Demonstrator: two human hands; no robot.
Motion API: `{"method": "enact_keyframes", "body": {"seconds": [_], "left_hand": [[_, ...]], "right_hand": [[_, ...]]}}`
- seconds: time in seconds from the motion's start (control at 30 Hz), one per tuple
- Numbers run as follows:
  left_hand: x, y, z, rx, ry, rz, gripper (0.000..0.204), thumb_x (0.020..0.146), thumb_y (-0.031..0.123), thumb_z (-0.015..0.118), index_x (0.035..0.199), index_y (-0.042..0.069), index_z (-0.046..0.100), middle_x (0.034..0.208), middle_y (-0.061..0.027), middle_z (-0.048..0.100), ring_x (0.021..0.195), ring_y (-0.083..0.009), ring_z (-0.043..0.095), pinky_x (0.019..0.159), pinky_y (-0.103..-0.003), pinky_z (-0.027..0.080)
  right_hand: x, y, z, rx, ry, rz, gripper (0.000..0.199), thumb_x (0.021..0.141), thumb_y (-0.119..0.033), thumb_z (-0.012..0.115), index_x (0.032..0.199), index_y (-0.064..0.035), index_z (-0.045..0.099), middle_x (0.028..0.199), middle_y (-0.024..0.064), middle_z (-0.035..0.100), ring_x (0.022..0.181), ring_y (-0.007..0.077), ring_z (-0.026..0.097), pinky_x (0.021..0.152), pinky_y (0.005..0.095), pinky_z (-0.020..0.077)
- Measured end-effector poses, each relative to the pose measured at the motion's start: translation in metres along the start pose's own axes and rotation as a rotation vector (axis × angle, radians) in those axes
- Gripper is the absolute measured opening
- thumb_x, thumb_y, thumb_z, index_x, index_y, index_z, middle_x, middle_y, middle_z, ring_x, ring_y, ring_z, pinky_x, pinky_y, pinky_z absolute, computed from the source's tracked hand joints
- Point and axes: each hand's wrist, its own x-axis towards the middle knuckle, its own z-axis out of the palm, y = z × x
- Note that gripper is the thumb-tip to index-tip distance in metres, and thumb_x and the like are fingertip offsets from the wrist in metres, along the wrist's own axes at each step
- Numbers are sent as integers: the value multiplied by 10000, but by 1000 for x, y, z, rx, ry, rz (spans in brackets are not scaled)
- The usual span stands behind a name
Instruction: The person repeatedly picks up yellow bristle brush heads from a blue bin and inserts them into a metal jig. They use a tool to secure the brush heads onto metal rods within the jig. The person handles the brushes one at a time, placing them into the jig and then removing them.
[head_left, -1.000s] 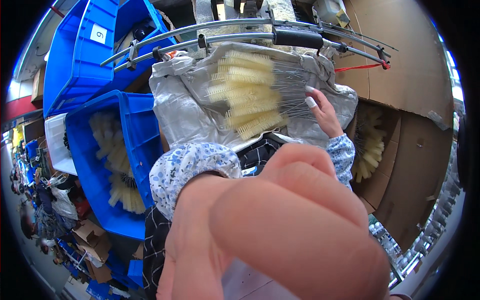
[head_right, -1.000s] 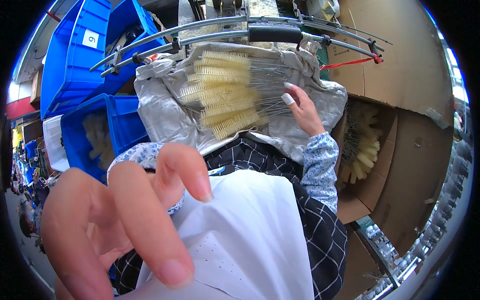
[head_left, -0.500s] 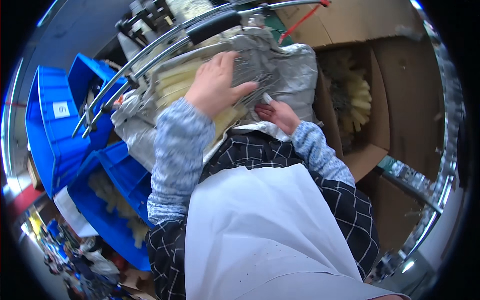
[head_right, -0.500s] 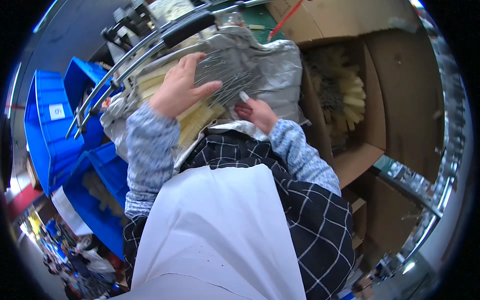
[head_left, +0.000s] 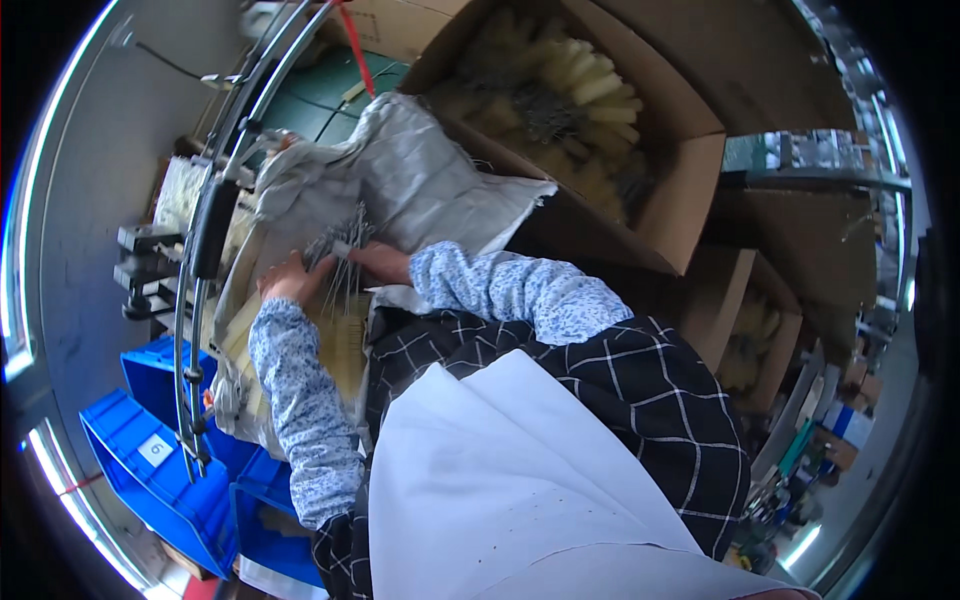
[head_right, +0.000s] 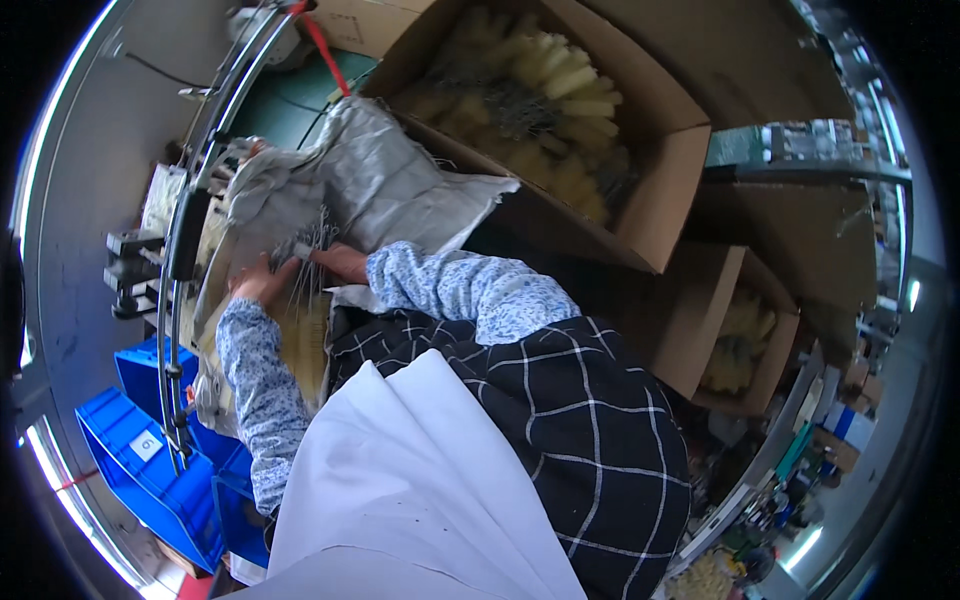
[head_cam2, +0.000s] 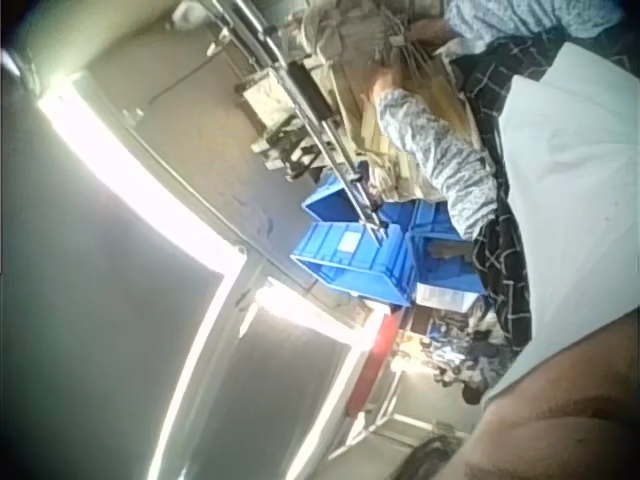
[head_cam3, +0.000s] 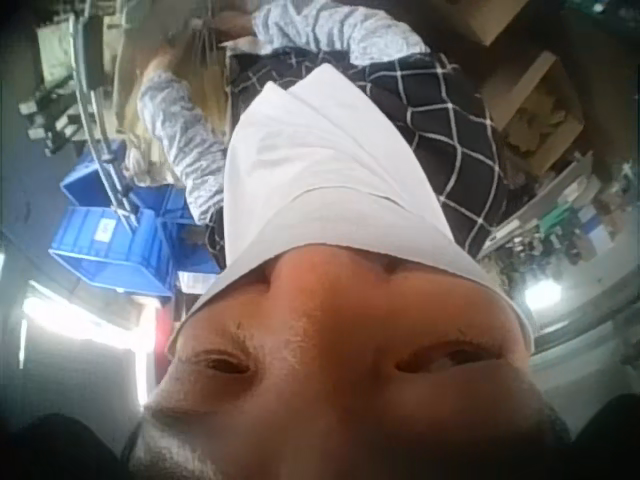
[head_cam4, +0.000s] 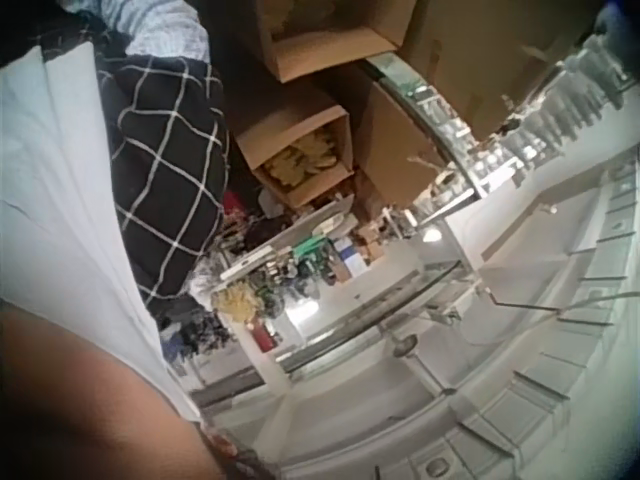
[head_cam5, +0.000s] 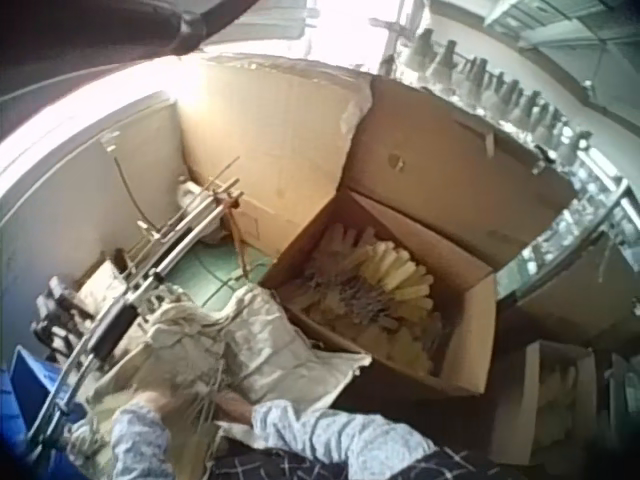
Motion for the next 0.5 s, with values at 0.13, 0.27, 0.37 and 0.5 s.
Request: {"method": "enact_keyframes", "body": {"seconds": [0.13,0.27,0.37,0.5], "left_hand": [[6,7,4,74,-17,2,586,802,587,364,1119,121,522,1078,-169,567,1044,-298,515,939,-451,291],[-4,17,5,98,26,-37,480,856,496,331,1118,144,526,1053,-163,578,1021,-294,525,919,-462,298],[-5,11,15,96,25,-25,455,863,469,325,1133,158,516,1059,-139,580,1010,-296,527,909,-461,303],[7,10,32,63,98,154,405,878,411,302,1146,182,502,1066,-85,584,1000,-299,524,903,-464,304]], "right_hand": [[-10,-26,19,-339,191,-8,471,766,-432,619,976,-11,595,906,65,616,800,139,564,737,273,439],[18,7,0,275,-207,32,406,758,-365,651,1004,-50,578,922,61,625,791,164,594,732,300,465],[-2,-13,16,288,-188,117,346,755,-302,668,976,-51,580,903,68,628,752,178,604,697,324,487],[-18,-24,20,379,-101,70,261,802,-259,615,952,-48,578,862,52,624,777,158,598,707,290,481]]}}
